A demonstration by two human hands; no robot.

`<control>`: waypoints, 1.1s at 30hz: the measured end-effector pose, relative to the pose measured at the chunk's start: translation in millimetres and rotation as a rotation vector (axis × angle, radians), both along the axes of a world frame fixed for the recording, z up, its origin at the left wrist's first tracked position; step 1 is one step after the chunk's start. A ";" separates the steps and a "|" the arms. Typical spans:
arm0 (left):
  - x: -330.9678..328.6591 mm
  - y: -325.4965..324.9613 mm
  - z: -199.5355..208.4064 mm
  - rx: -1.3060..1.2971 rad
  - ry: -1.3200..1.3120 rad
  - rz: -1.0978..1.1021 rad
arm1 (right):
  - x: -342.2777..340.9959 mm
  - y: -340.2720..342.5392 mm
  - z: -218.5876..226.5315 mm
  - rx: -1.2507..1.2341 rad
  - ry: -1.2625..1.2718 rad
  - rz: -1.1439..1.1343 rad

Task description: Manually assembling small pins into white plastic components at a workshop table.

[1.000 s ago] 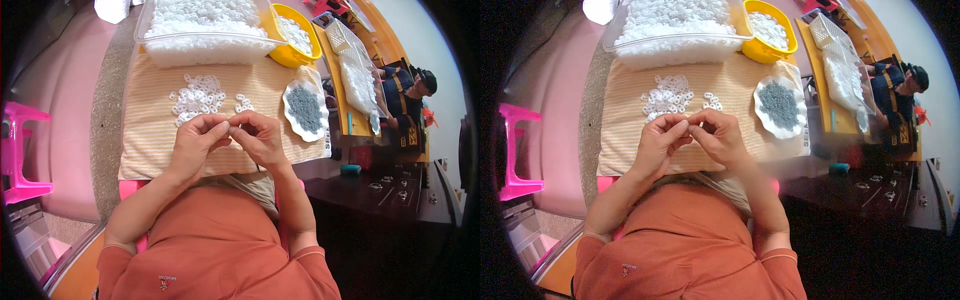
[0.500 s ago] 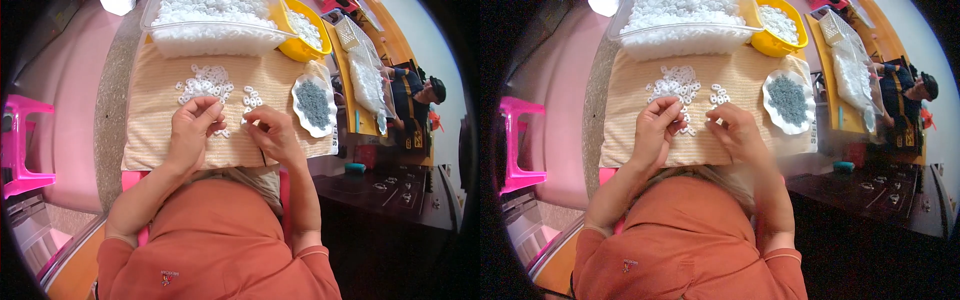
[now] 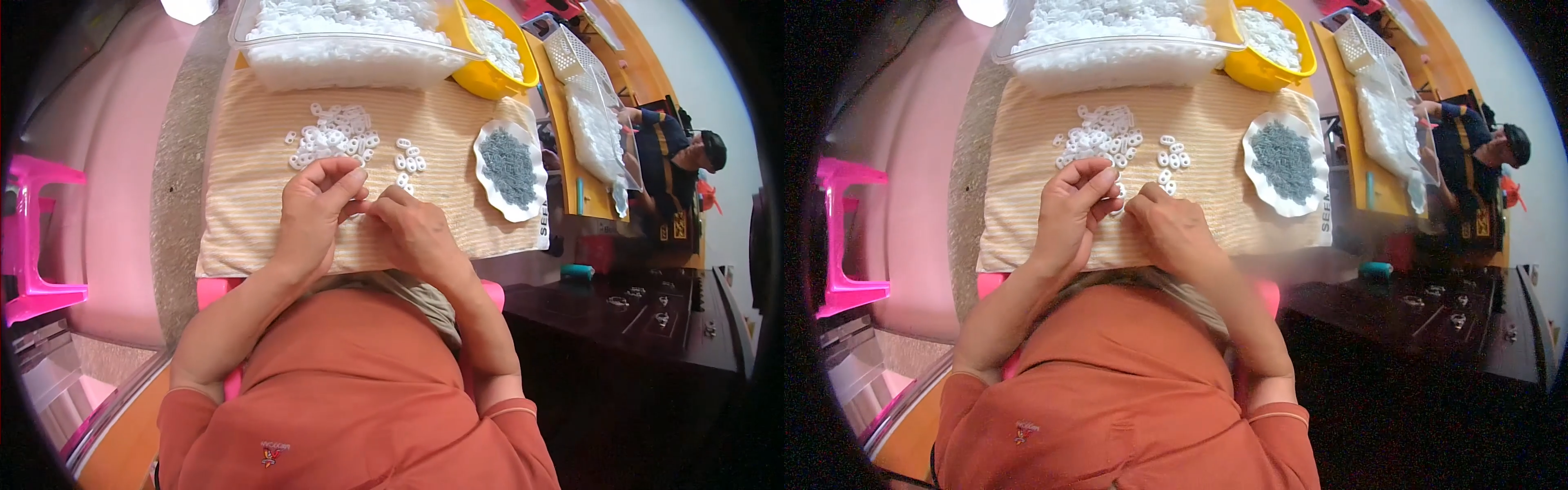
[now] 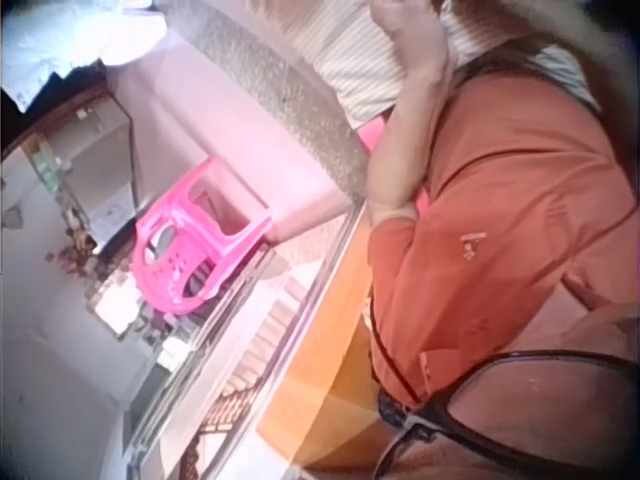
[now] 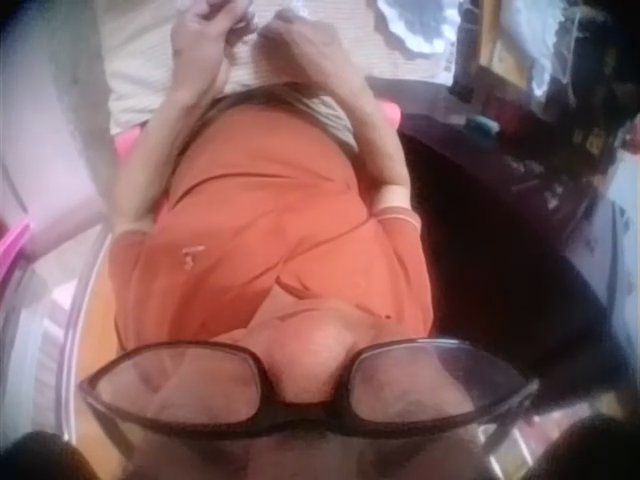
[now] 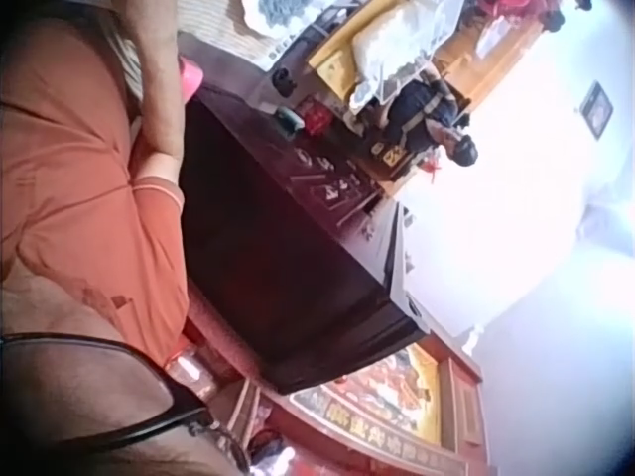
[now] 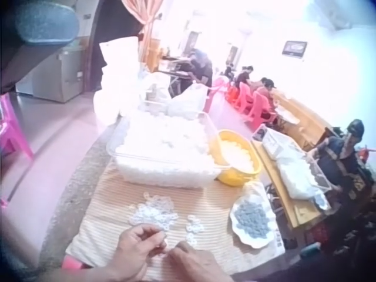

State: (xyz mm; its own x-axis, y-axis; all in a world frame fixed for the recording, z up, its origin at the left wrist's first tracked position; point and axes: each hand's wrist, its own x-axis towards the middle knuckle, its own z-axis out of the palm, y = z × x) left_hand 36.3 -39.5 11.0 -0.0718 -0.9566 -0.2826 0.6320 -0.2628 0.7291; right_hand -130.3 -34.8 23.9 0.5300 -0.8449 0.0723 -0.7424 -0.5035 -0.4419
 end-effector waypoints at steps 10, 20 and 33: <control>-6.8 6.6 -1.0 -0.188 -0.263 -0.265 | -13.2 9.7 -4.7 0.352 -0.771 -0.293; -6.6 6.4 1.7 -0.103 -0.002 -0.443 | -28.9 12.3 -1.1 0.578 -0.997 -0.236; -9.0 13.8 4.3 0.015 0.046 -0.517 | -71.1 -5.8 21.3 0.125 -0.381 -0.384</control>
